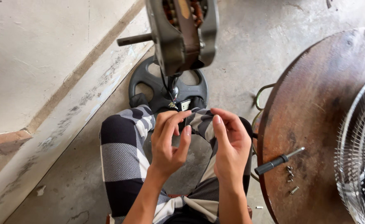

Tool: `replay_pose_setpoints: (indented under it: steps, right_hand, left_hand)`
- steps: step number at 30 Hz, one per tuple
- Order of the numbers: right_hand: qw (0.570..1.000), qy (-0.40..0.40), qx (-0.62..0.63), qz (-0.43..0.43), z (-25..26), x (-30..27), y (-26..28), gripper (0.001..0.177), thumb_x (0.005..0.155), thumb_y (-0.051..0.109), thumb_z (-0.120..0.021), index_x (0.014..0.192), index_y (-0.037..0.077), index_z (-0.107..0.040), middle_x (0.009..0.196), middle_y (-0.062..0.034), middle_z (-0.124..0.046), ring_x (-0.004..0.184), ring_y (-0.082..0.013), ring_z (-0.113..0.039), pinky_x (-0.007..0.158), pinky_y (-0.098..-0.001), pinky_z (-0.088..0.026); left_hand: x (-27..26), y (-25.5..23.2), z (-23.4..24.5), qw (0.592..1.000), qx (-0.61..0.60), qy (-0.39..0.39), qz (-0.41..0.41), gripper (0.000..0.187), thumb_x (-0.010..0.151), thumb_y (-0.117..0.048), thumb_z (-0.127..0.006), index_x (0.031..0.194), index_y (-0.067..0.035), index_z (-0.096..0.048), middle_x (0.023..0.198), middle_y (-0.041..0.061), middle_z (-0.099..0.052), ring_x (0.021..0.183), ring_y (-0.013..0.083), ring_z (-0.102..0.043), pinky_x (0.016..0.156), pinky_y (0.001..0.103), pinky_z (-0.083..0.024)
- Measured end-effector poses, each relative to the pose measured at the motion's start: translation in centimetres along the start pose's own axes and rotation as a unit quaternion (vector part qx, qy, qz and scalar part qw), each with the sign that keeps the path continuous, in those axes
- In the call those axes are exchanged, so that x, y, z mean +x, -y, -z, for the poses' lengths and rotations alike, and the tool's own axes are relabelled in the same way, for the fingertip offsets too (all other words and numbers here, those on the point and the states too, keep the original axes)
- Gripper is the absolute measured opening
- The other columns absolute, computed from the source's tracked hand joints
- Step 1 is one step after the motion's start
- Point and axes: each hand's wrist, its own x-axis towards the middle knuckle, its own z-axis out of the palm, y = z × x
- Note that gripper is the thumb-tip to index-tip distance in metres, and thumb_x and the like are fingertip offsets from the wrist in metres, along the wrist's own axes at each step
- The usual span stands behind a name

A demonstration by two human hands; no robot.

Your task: The person uses a screwdriver to tighten screws on the housing of a disassembled electric fan motor. They repeatedly insert and tighten screws into the motor casing while seated on the floor.

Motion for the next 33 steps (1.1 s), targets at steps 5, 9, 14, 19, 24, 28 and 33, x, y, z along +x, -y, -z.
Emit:
replay_pose_setpoints:
  steps: [5,9,14,19,24,28,33]
  right_hand:
    - [0.998,-0.002,-0.06,0.032,3.7,-3.6,1.1,0.02,0.103,0.006,-0.064,0.12,-0.003,-0.069,0.1,0.0011,-0.063,0.092,-0.005,-0.054,0.081,-0.0197,-0.043]
    - [0.993,-0.015,-0.105,0.059,6.8,-5.8,1.7,0.018,0.102,0.003,-0.064,0.118,-0.004,-0.07,0.1,0.0008,-0.062,0.093,-0.0053,-0.055,0.085,-0.0192,-0.044]
    - [0.975,-0.087,-0.177,0.099,10.7,-8.1,2.7,0.017,0.1,0.002,-0.064,0.116,-0.003,-0.071,0.103,-0.0005,-0.062,0.09,-0.0057,-0.055,0.08,-0.0192,-0.044]
    - [0.93,-0.161,-0.308,0.12,13.9,-8.7,3.4,0.017,0.098,0.002,-0.067,0.114,0.002,-0.073,0.104,-0.0025,-0.065,0.09,-0.008,-0.058,0.079,-0.0212,-0.047]
    - [0.885,-0.208,-0.395,0.128,16.2,-8.4,3.1,0.019,0.096,0.003,-0.068,0.114,0.006,-0.075,0.107,-0.0063,-0.068,0.099,-0.0155,-0.065,0.086,-0.0272,-0.051]
    - [0.872,-0.203,-0.428,0.124,17.5,-7.9,2.6,0.019,0.095,0.005,-0.068,0.112,0.007,-0.075,0.105,-0.0059,-0.069,0.099,-0.0194,-0.064,0.09,-0.0313,-0.05]
    - [0.869,-0.203,-0.439,0.107,18.1,-7.5,2.0,0.018,0.094,0.006,-0.069,0.111,0.008,-0.076,0.104,-0.0054,-0.069,0.101,-0.0202,-0.063,0.093,-0.0331,-0.048]
  left_hand:
    - [-1.8,-2.5,-1.7,0.998,-0.048,0.039,-0.01,0.028,0.096,-0.004,-0.065,0.123,-0.004,-0.067,0.111,0.008,-0.062,0.079,0.016,-0.055,0.068,0.028,-0.048]
    - [-3.1,-4.6,-3.4,0.994,-0.061,0.092,-0.01,0.026,0.094,-0.005,-0.067,0.12,-0.006,-0.068,0.107,0.007,-0.064,0.076,0.0169,-0.057,0.066,0.029,-0.049]
    - [-4.6,-6.7,-5.9,0.987,-0.032,0.144,-0.056,0.023,0.095,-0.009,-0.069,0.118,-0.007,-0.068,0.11,0.008,-0.063,0.091,0.0239,-0.065,0.078,0.034,-0.053]
    - [-5.4,-8.1,-8.9,0.982,0.001,0.175,-0.066,0.022,0.095,-0.014,-0.071,0.115,-0.006,-0.067,0.111,0.01,-0.061,0.1,0.0278,-0.063,0.089,0.039,-0.052]
    - [-5.8,-8.8,-11.5,0.973,0.068,0.214,-0.045,0.025,0.09,-0.02,-0.075,0.11,-0.005,-0.069,0.109,0.009,-0.06,0.097,0.0276,-0.059,0.088,0.041,-0.048]
    - [-6.0,-8.7,-12.9,0.969,0.105,0.216,-0.066,0.029,0.09,-0.022,-0.075,0.113,-0.004,-0.068,0.111,0.009,-0.059,0.099,0.0269,-0.059,0.087,0.04,-0.047]
    - [-6.2,-8.3,-13.8,0.96,0.136,0.233,-0.08,0.036,0.089,-0.023,-0.077,0.116,-0.002,-0.068,0.11,0.01,-0.059,0.098,0.0265,-0.058,0.085,0.04,-0.046]
